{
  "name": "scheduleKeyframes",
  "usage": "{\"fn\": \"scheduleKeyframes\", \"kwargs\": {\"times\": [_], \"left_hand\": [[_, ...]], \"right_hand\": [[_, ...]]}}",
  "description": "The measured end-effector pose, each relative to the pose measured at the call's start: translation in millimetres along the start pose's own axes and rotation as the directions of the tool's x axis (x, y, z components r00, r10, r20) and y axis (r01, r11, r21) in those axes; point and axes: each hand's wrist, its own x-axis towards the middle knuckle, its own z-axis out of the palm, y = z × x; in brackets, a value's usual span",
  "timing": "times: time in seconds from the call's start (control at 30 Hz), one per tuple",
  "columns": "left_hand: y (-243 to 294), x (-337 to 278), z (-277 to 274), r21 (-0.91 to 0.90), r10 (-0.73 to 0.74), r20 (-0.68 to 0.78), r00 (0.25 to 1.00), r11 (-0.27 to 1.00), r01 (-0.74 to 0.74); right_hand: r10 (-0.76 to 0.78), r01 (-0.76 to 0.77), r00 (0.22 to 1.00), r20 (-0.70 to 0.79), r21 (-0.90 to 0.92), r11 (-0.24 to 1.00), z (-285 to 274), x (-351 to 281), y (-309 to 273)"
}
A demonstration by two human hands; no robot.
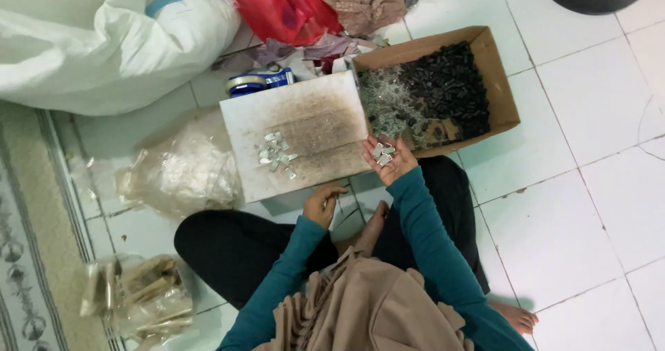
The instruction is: Sorting and arranging small metal components from a pile onto a board and into a box.
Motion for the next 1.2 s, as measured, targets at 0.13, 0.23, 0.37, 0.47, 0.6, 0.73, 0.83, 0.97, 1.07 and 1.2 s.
{"fn": "scheduleKeyframes", "kwargs": {"times": [0.13,0.23,0.37,0.47,0.6,0.73,0.83,0.97,1.07,1.2], "left_hand": [[-19.1,-63.2,-42.5,-0.086,-0.093,-0.148,0.985,0.993,0.080],[-6.9,-101.8,-79.1,-0.044,-0.111,-0.294,0.949,0.994,0.102],[0.5,-138.5,-121.3,0.082,-0.065,-0.460,0.886,0.990,0.115],[-12.3,-150.5,-135.1,0.231,0.059,-0.548,0.834,0.969,0.084],[-37.6,-146.2,-150.6,0.472,0.220,-0.569,0.792,0.876,0.096],[-53.8,-134.8,-177.4,0.646,0.228,-0.580,0.782,0.714,0.270],[-72.5,-119.5,-199.5,0.668,0.197,-0.587,0.786,0.667,0.332],[-85.4,-109.0,-220.2,0.638,0.137,-0.620,0.772,0.660,0.396],[-78.4,-111.6,-228.5,0.597,0.103,-0.677,0.728,0.656,0.462],[-82.3,-111.0,-238.2,0.527,0.041,-0.706,0.707,0.697,0.487]], "right_hand": [[0.114,-0.110,0.993,0.034,-0.082,0.990,6.4,16.4,43.4],[0.177,-0.171,0.984,0.013,-0.192,0.966,17.3,41.4,81.1],[0.147,-0.161,0.987,-0.069,-0.544,0.823,45.5,80.6,136.8],[0.052,-0.176,0.983,-0.175,-0.834,0.522,94.4,89.9,165.0],[-0.099,-0.041,0.992,-0.074,-0.952,0.304,98.3,51.7,167.6],[-0.152,0.177,0.975,0.162,-0.980,0.088,91.3,7.1,185.7],[-0.025,0.337,0.935,0.353,-0.910,-0.243,43.3,16.7,209.0],[0.180,0.591,0.736,0.652,-0.492,-0.639,60.2,-8.4,237.3],[0.108,0.579,0.728,0.677,-0.522,-0.626,74.0,3.3,239.2],[0.065,0.570,0.722,0.688,-0.540,-0.619,77.5,32.5,227.0]]}}
